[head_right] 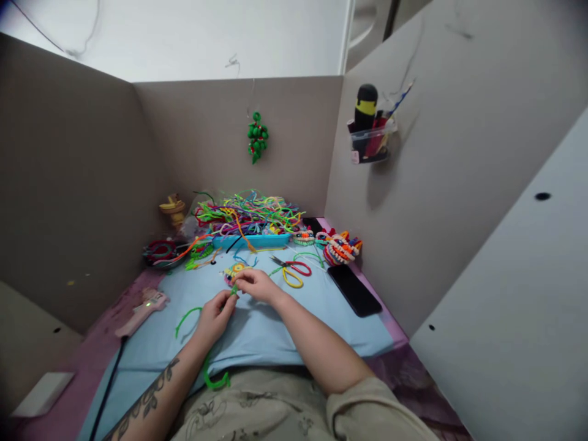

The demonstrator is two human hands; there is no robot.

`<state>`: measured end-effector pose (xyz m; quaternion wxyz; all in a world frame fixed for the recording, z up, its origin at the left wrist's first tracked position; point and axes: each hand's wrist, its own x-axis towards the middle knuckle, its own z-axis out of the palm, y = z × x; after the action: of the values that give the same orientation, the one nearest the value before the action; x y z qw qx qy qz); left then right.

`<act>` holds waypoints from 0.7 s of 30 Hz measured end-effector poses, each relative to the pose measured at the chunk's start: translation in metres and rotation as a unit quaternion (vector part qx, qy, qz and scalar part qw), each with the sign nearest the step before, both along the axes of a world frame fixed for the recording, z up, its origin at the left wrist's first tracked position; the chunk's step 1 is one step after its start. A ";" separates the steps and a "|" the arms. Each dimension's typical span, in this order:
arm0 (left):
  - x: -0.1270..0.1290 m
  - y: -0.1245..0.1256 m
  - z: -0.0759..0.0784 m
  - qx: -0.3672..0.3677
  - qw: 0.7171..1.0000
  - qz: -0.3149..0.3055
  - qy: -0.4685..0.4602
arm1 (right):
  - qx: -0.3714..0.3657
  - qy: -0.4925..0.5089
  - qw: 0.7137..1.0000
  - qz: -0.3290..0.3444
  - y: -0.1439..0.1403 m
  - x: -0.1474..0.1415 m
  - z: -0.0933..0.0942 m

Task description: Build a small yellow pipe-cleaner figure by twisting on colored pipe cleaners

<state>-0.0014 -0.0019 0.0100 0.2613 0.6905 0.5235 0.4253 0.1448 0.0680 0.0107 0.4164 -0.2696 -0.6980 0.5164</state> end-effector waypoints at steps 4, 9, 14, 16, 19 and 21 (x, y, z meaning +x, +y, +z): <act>-0.001 0.000 -0.002 0.004 0.999 0.010 -0.033 | -0.020 0.024 1.000 -0.005 -0.001 0.003 -0.004; -0.003 0.001 -0.005 0.010 0.998 -0.013 -0.053 | -0.011 0.012 0.999 -0.028 0.001 0.006 -0.010; -0.003 0.001 -0.004 -0.008 0.999 -0.026 -0.041 | 0.000 0.014 0.999 -0.041 -0.001 0.011 -0.003; -0.003 0.000 -0.003 -0.012 0.998 -0.019 -0.054 | 0.008 0.010 0.999 -0.042 -0.003 0.012 0.001; -0.003 0.001 -0.002 -0.027 0.994 0.013 -0.106 | 0.031 -0.005 0.999 -0.041 -0.006 0.011 0.002; -0.003 0.001 -0.001 -0.040 0.990 0.024 -0.132 | 0.054 -0.016 0.998 -0.041 -0.008 0.008 0.000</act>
<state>-0.0041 -0.0008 0.0085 0.3450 0.6050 0.5173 0.4973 0.1530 0.0602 0.0109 0.4398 -0.2830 -0.7198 0.4565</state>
